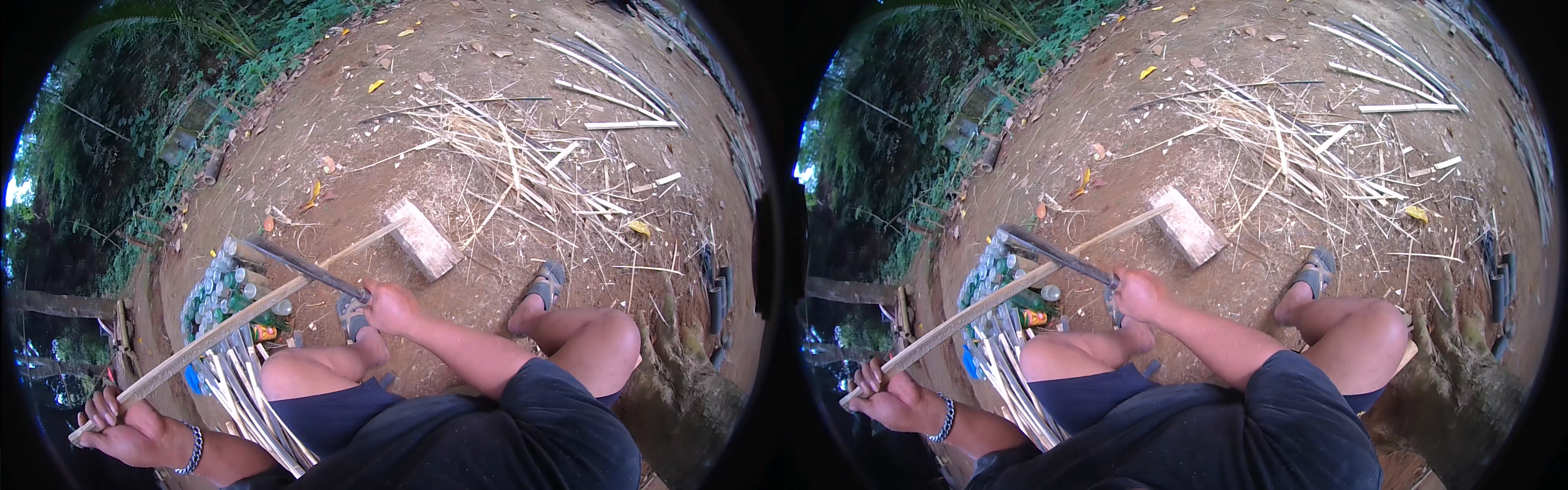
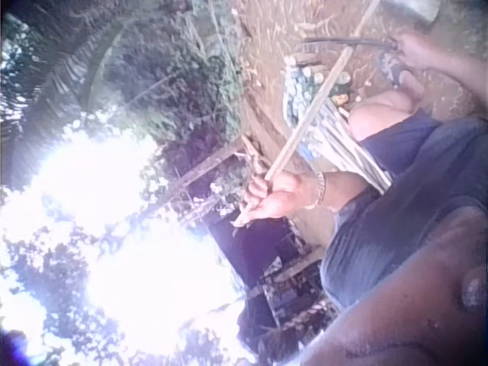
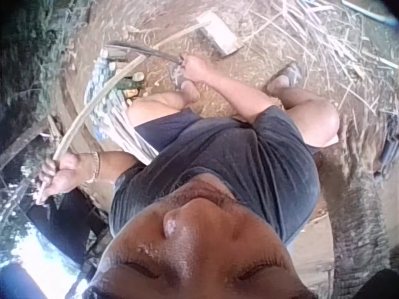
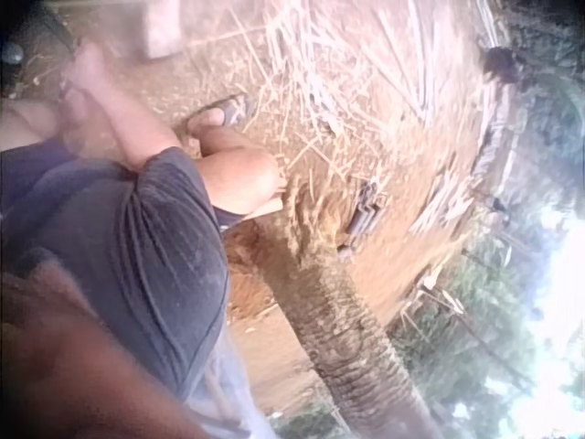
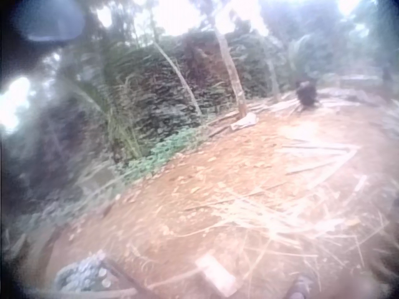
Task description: The person uses a knife to strip a bamboo piece into thinner strands while sitting on a wooden bench.
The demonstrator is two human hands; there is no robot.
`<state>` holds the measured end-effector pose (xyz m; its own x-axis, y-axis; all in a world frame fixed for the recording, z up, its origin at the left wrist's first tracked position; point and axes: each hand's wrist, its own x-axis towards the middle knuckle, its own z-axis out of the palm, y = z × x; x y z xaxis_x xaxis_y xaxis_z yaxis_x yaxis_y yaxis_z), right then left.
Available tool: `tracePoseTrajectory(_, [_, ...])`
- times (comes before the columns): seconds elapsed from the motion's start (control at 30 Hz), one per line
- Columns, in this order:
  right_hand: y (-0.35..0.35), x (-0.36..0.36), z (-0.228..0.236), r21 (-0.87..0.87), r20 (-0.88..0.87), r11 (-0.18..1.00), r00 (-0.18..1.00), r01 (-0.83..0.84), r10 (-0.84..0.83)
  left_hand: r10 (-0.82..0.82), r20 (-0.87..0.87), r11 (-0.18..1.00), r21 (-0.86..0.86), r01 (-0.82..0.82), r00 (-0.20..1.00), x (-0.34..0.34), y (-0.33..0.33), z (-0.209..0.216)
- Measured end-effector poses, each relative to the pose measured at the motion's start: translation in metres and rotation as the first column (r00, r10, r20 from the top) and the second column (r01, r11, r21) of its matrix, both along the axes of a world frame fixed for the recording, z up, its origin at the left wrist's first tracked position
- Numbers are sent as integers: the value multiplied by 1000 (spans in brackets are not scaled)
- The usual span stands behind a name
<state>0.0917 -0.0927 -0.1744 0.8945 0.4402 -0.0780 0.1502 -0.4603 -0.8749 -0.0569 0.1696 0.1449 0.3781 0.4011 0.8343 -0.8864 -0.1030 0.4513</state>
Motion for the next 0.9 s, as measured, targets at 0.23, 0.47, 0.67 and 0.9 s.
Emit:
tracePoseTrajectory(0.23, [15, -31, 69, 116, 25, 988, 994, -105, 103, 186, -14, 976, -114, -187, 982, 3, -24, 3])
tracePoseTrajectory(0.47, [5, -28, 77, 52, -69, 992, 990, -118, 121, 138, 12, 989, -51, -137, 990, -7, -32, 0])
tracePoseTrajectory(0.67, [-10, -22, 38, -36, -35, 999, 999, 1, -2, 115, 25, 987, -115, -111, 993, -8, -49, -5])
tracePoseTrajectory(0.9, [9, -25, 27, -4, -40, 1000, 999, -30, 29, 190, 2, 976, -106, -189, 982, -5, -54, -1])
